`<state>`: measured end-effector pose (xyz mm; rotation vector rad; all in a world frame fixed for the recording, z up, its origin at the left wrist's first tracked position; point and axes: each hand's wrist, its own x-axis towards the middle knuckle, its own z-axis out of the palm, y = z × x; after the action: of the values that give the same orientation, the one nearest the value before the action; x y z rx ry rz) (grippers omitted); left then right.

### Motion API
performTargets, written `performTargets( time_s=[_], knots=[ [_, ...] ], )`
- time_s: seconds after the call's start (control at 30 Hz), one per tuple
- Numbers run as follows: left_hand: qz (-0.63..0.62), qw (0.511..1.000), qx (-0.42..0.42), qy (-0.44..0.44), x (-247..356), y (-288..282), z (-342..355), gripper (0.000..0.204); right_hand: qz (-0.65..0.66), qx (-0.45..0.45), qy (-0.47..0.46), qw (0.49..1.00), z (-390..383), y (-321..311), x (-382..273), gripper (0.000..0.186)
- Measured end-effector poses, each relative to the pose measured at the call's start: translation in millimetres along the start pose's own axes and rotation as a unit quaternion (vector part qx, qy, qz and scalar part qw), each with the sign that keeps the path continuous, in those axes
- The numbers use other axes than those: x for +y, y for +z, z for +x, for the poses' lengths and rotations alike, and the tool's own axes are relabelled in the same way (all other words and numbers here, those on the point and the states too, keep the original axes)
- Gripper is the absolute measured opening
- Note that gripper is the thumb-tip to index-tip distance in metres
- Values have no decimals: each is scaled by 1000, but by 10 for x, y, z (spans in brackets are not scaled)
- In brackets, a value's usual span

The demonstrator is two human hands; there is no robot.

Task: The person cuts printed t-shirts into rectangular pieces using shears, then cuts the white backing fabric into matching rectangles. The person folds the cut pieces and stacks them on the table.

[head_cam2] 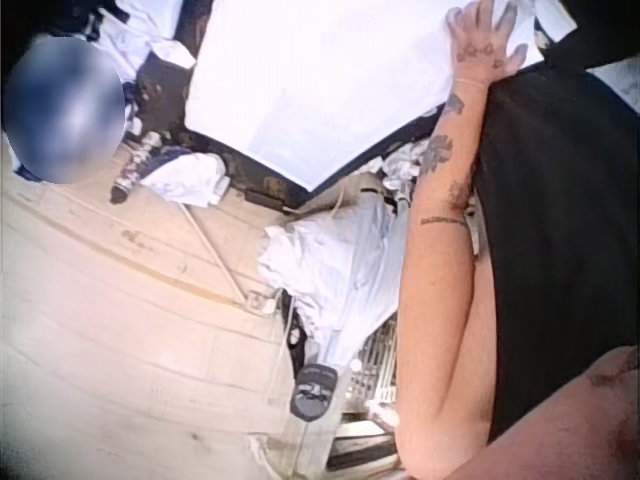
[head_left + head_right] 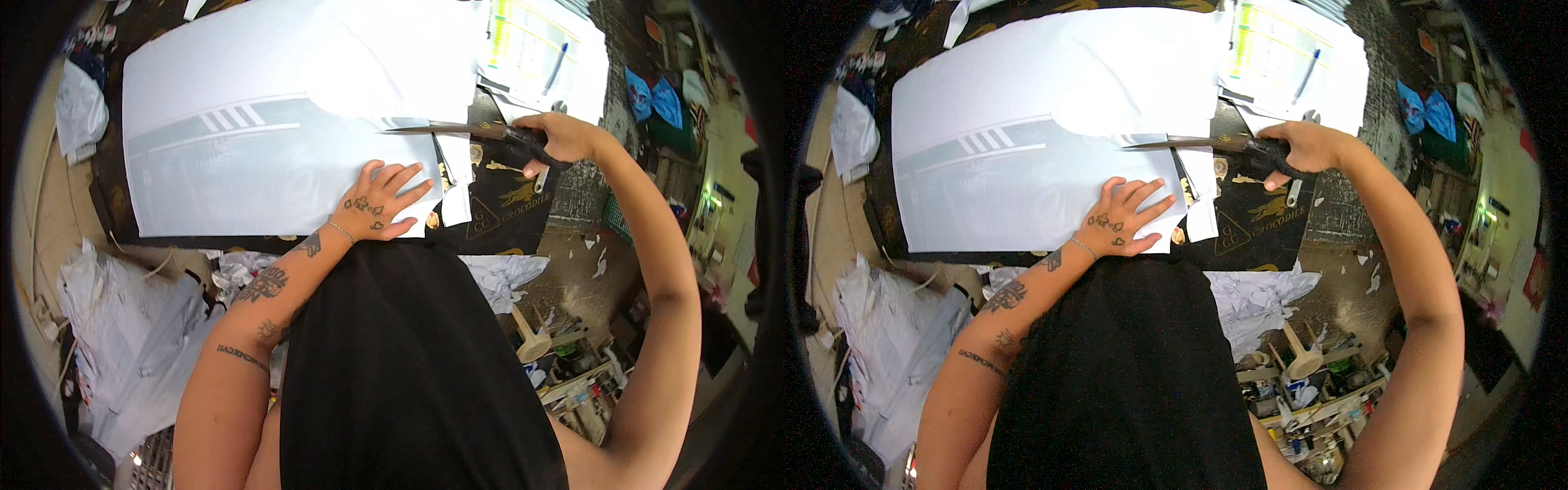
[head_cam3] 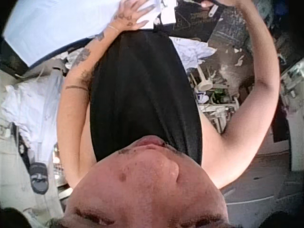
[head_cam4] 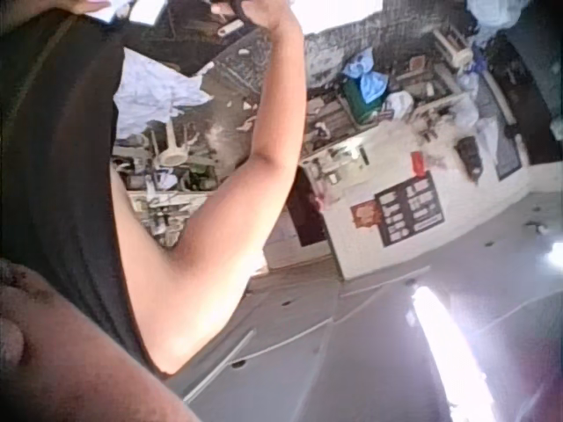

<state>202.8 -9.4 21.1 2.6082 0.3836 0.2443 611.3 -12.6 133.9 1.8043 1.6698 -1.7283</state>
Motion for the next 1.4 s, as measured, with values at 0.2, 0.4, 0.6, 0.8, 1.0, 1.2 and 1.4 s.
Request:
performTargets(
  time_s=[0.2,0.4,0.6,0.8,1.0,1.2,1.4],
  knots=[
    [0,1000,-3,-3,-33,-11,-21,69,-158,-13,134,978,212,-202,-370,71],
    [-13,1000,10,-6,-40,4,-8,70,-43,-19,90,995,353,63,-530,80],
    [-24,1000,3,1,-76,45,-49,70,-8,3,57,998,394,405,-730,89],
    [-36,999,-9,21,-82,69,-32,65,9,54,130,990,414,831,-1073,81],
    [-73,995,37,61,-139,157,-102,59,119,54,171,977,568,1087,-1327,80],
    [-162,986,9,45,-147,78,-92,51,172,60,110,977,841,1147,-1541,83],
    [-185,981,56,26,-751,-478,-325,43,48,44,148,987,885,499,-1716,78]
  ],
)
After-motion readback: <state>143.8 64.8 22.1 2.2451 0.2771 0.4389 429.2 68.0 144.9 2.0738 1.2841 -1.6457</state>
